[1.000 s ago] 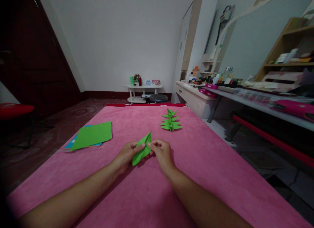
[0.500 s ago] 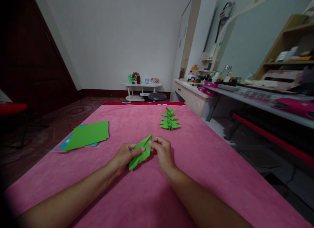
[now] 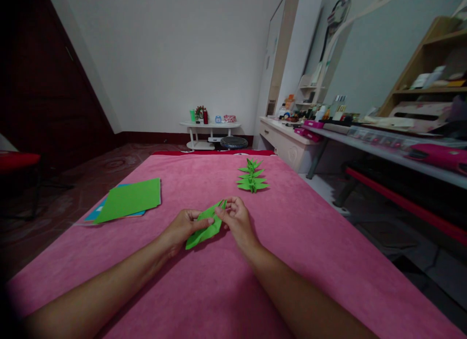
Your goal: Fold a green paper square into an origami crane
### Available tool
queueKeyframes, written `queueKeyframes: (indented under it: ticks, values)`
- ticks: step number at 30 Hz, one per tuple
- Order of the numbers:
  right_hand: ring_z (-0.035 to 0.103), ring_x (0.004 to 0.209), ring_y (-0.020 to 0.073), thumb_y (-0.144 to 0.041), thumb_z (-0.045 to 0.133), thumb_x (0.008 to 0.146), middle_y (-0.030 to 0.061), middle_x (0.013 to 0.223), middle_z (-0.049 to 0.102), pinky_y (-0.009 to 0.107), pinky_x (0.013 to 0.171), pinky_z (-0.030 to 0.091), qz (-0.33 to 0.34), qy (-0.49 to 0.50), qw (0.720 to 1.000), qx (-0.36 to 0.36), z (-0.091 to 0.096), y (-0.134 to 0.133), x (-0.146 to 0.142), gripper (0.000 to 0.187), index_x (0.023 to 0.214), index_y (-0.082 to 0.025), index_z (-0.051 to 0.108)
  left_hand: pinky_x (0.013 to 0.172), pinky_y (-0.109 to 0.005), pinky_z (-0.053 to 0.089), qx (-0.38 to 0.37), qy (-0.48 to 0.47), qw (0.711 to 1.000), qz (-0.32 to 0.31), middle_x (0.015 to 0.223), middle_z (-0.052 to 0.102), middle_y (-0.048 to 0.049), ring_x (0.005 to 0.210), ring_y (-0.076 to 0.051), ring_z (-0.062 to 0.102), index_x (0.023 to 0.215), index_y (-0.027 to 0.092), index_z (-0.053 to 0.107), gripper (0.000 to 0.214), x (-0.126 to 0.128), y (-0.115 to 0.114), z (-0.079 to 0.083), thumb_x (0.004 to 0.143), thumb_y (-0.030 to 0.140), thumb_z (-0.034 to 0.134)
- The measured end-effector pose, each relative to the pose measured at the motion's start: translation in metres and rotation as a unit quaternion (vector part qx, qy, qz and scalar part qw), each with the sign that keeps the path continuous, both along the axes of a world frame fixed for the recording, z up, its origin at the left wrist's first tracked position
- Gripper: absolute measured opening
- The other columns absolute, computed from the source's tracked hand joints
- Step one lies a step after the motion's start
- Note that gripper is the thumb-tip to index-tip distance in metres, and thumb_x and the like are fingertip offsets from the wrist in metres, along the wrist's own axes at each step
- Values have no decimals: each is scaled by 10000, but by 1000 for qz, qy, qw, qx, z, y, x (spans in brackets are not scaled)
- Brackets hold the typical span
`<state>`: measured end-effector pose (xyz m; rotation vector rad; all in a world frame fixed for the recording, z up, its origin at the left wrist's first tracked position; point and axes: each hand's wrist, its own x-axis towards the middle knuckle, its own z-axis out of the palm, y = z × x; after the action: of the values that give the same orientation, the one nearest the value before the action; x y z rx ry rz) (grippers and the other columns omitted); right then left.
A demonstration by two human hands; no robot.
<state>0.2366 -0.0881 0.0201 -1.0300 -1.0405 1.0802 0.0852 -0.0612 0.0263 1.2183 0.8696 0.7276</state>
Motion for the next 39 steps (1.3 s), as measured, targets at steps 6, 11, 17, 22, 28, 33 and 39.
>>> queueKeyframes:
  ticks: [6, 11, 17, 22, 28, 33, 39]
  values:
    - [511, 533, 86, -342, 755, 611, -19, 729, 598, 196, 476, 405, 26, -66, 997, -4, 4, 3, 11, 343, 885, -183, 622, 374, -189, 298, 42, 77, 995, -55, 489, 569, 4, 364, -68, 430, 646, 97, 666, 351, -7, 4, 3, 578, 430, 753]
    - [472, 444, 82, -319, 724, 642, -31, 538, 558, 195, 420, 384, 50, -156, 986, -11, 8, 3, 14, 196, 652, -150, 625, 412, -173, 323, 83, 92, 989, -75, 512, 579, 13, 421, -65, 470, 651, 97, 672, 330, -17, 19, 12, 548, 388, 788]
    - [545, 488, 120, -331, 694, 672, -10, 571, 593, 230, 451, 466, -108, -99, 989, 4, 8, 3, 8, 200, 688, -159, 593, 654, -308, 534, 2, -64, 998, 5, 903, 691, -82, 694, -171, 663, 1203, 190, 525, 653, -24, 26, 22, 621, 342, 782]
    - [552, 543, 127, -299, 685, 681, -9, 601, 592, 238, 509, 468, -147, -67, 986, 28, 4, 1, 5, 159, 692, -169, 595, 770, -318, 530, -11, -194, 977, 83, 945, 690, -111, 792, -186, 671, 1029, 123, 603, 479, -8, 13, 12, 608, 242, 797]
    - [501, 506, 100, -320, 675, 697, -33, 577, 542, 201, 461, 389, 1, -83, 996, -26, 5, -5, 2, 196, 656, -168, 558, 605, -261, 515, -14, -127, 986, 102, 712, 696, -75, 586, -149, 641, 784, 89, 669, 328, -7, 15, 7, 584, 320, 790]
    - [559, 585, 119, -347, 688, 695, -13, 708, 597, 214, 497, 429, 40, -54, 997, -24, 3, -3, 2, 244, 845, -181, 590, 546, -239, 488, -37, -58, 996, 52, 655, 679, -48, 530, -126, 610, 748, 104, 679, 322, -12, 16, 5, 549, 325, 802]
    - [526, 521, 97, -304, 702, 672, -24, 653, 571, 196, 444, 410, 41, -75, 996, -29, -5, -2, 2, 222, 808, -165, 594, 563, -238, 481, -34, -56, 997, 38, 672, 684, -64, 542, -122, 607, 735, 94, 685, 338, -9, 11, 1, 593, 387, 774]
